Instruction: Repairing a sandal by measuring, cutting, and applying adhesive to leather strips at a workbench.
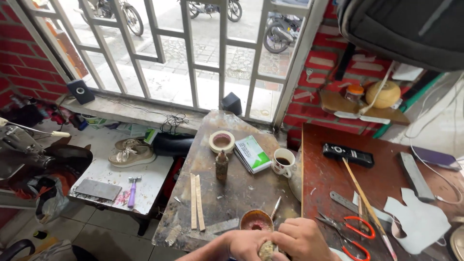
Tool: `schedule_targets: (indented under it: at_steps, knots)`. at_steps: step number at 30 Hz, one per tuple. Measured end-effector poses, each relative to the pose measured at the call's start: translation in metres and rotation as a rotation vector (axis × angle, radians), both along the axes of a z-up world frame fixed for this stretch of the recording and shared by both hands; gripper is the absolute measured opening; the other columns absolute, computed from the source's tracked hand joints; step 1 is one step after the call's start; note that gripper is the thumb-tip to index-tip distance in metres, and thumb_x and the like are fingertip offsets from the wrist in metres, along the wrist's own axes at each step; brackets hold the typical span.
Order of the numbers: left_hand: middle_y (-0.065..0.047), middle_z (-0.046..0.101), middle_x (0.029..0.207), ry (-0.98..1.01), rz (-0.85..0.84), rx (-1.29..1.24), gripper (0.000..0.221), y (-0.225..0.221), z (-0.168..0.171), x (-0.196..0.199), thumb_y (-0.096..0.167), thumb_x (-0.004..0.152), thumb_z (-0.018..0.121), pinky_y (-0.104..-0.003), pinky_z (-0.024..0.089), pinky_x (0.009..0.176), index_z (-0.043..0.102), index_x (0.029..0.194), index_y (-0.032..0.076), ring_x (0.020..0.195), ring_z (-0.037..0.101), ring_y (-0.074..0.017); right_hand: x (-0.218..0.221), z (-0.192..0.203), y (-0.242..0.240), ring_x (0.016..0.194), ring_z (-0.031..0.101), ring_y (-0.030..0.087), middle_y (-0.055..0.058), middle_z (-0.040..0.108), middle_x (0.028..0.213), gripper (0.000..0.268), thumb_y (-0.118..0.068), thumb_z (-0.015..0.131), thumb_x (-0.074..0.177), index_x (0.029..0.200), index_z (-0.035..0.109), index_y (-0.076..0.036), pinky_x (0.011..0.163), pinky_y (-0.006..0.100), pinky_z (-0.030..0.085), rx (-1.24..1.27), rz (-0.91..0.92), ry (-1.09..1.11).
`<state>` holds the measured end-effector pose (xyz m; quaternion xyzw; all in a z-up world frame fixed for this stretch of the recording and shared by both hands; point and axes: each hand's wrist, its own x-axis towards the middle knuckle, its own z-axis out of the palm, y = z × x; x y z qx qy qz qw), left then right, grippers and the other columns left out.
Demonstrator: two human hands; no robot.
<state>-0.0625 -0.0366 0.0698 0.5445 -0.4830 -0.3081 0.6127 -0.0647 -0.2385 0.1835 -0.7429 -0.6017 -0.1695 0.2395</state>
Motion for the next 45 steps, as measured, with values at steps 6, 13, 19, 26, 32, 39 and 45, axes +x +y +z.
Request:
schedule_targets:
  at_steps: [6, 13, 19, 26, 32, 39, 45]
  knots:
    - [0.006, 0.060, 0.103, 0.081, 0.492, 0.224, 0.073, -0.001, 0.083, -0.024, 0.039, 0.066, 0.082, -0.024, 0.049, 0.080, 0.062, 0.130, 0.010, 0.088, 0.054, -0.0077, -0.009, 0.040, -0.022, 0.074, 0.074, 0.020, -0.005, 0.081, 0.091, 0.041, -0.054, 0.052, 0.098, 0.111, 0.073, -0.020, 0.066, 0.033, 0.053, -0.185, -0.297, 0.579]
    - [-0.015, 0.068, 0.082, 0.804, -0.183, 0.047, 0.045, 0.004, 0.047, -0.029, 0.006, 0.081, 0.086, -0.029, 0.060, 0.055, 0.059, 0.114, -0.009, 0.064, 0.069, -0.0213, -0.020, 0.066, -0.038, 0.117, 0.061, 0.038, 0.023, 0.057, 0.133, 0.030, -0.022, 0.055, 0.107, 0.132, 0.060, -0.007, 0.094, 0.048, 0.051, -0.273, 0.258, 0.545]
    - [-0.011, 0.067, 0.078, 0.628, 0.124, 0.191, 0.050, -0.006, 0.049, -0.035, 0.013, 0.075, 0.087, -0.029, 0.060, 0.055, 0.057, 0.114, 0.000, 0.061, 0.069, -0.0171, -0.004, 0.007, -0.046, 0.078, 0.069, 0.028, 0.007, 0.069, 0.093, 0.047, -0.049, 0.059, 0.100, 0.131, 0.064, -0.014, 0.069, 0.041, 0.052, -0.329, -0.056, 0.619]
    - [-0.021, 0.069, 0.083, 0.923, -0.170, -0.011, 0.056, 0.005, 0.028, -0.031, 0.005, 0.082, 0.087, -0.033, 0.061, 0.052, 0.057, 0.127, -0.009, 0.062, 0.070, -0.0271, 0.011, 0.021, -0.044, 0.102, 0.064, 0.037, 0.023, 0.057, 0.123, 0.024, -0.020, 0.049, 0.112, 0.128, 0.057, -0.004, 0.074, 0.045, 0.056, -0.187, 0.419, 0.295]
    - [-0.028, 0.069, 0.090, 0.991, -0.214, -0.171, 0.066, 0.034, 0.006, -0.024, 0.008, 0.084, 0.086, -0.040, 0.058, 0.049, 0.052, 0.139, -0.006, 0.064, 0.070, -0.0343, 0.031, 0.010, -0.057, 0.114, 0.064, 0.034, 0.015, 0.058, 0.130, 0.025, -0.029, 0.049, 0.106, 0.113, 0.066, -0.012, 0.099, 0.050, 0.057, 0.051, 0.122, 0.052]
    - [-0.010, 0.052, 0.127, 0.255, 0.689, 0.485, 0.067, 0.039, 0.061, 0.016, 0.026, 0.069, 0.080, -0.033, 0.059, 0.091, 0.057, 0.131, 0.011, 0.103, 0.064, -0.0205, 0.106, -0.074, -0.038, 0.062, 0.064, 0.015, 0.006, 0.062, 0.122, 0.051, -0.010, 0.072, 0.082, 0.132, 0.059, -0.015, 0.076, 0.039, 0.060, -0.490, -0.631, 0.480]
    - [-0.007, 0.069, 0.113, -0.010, 1.111, 0.445, 0.061, 0.019, 0.018, 0.063, 0.024, 0.066, 0.089, -0.037, 0.050, 0.091, 0.062, 0.121, 0.016, 0.102, 0.064, -0.0217, 0.103, -0.052, -0.039, 0.135, 0.055, 0.020, 0.002, 0.054, 0.151, 0.065, -0.037, 0.073, 0.088, 0.147, 0.047, -0.025, 0.114, 0.048, 0.048, -0.691, -0.908, 0.529]
